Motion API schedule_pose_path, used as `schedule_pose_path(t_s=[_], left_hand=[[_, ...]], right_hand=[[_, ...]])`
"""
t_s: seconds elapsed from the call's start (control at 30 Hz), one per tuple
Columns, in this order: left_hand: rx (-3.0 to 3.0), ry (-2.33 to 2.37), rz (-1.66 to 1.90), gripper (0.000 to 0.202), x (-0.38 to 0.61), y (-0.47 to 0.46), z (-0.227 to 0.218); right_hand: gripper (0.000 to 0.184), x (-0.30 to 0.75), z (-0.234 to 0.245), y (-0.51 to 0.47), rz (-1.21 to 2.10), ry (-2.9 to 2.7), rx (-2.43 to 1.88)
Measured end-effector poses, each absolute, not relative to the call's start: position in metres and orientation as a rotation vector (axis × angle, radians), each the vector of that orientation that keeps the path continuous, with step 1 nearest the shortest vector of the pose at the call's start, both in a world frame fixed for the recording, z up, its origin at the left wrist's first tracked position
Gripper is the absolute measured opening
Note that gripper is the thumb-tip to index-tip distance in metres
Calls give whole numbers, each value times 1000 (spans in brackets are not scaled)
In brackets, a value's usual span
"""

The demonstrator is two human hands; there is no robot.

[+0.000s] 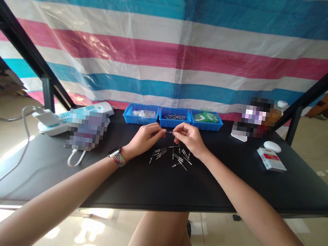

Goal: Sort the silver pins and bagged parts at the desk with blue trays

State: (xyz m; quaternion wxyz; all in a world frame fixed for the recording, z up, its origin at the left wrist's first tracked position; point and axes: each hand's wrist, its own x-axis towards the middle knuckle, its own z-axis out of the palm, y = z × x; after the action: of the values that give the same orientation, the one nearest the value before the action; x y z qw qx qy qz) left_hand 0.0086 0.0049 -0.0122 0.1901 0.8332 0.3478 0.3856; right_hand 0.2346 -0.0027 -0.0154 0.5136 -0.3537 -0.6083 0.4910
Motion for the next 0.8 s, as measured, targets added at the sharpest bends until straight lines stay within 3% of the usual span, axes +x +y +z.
schedule_pose_path(t_s=[0.37,0.8], left_hand=[[2243,930,1119,19,8,4,-16],[2313,950,1092,35,7,4,-12]], right_hand=[[50,235,-23,2,1163,-1466,-885],[37,234,-17,-5,1218,-1405,-857]])
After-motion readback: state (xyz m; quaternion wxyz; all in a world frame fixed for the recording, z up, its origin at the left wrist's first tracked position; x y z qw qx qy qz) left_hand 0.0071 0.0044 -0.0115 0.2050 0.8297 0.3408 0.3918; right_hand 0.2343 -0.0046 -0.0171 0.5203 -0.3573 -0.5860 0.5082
